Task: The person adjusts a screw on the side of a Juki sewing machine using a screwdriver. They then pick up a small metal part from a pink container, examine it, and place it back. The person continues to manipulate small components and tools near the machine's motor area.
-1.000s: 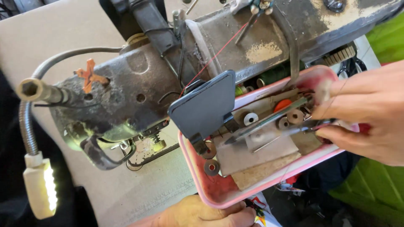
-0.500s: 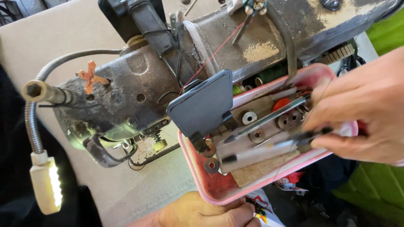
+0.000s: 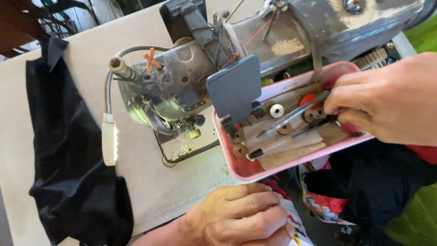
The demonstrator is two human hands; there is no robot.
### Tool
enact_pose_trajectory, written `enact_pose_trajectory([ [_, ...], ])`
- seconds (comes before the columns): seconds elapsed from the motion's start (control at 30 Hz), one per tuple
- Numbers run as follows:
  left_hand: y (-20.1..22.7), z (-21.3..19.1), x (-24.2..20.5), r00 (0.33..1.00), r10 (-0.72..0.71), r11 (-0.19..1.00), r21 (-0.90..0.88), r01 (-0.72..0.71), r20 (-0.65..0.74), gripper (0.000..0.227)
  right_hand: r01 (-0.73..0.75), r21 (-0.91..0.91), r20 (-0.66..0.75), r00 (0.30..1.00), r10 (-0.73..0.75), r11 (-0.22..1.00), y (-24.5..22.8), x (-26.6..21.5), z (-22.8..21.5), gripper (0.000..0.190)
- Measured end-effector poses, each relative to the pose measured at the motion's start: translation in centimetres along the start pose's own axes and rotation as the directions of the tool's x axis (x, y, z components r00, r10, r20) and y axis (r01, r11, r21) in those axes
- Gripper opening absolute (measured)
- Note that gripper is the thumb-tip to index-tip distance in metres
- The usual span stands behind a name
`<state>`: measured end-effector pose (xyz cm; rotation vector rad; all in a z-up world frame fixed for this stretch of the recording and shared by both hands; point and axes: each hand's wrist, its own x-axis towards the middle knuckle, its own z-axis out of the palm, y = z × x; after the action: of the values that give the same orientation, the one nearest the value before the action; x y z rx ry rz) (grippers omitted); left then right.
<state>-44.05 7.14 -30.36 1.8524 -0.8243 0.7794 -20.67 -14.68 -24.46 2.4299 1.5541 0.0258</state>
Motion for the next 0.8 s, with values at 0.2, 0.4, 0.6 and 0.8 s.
enact_pose_trajectory([
  [0.2, 1.2, -0.1, 0.1, 0.979, 0.166, 0.974, 0.136, -0.182, 0.118, 0.004, -0.051, -0.257, 0.213, 0.971, 0.108, 0.965, -0.8, 0.2, -1.4, 0.01],
  [0.4, 3.0, 0.7, 0.9, 0.976, 0.2, 0.962, 0.172, -0.212, 0.085, 0.005, -0.044, -0.206, 0.141, 0.987, 0.074, 0.978, -1.5, -0.3, -2.7, 0.007],
  [0.6, 5.1, 1.5, 0.8, 0.982, 0.171, 0.95, 0.252, -0.187, 0.085, 0.006, -0.106, -0.177, 0.196, 0.97, 0.141, 0.979, -2.5, 0.2, -3.8, 0.01],
  [0.8, 6.1, 1.6, 0.2, 0.985, 0.155, 0.947, 0.273, -0.169, 0.072, 0.003, -0.033, -0.24, 0.119, 0.991, 0.063, 0.97, -2.3, -0.1, -2.8, 0.015],
])
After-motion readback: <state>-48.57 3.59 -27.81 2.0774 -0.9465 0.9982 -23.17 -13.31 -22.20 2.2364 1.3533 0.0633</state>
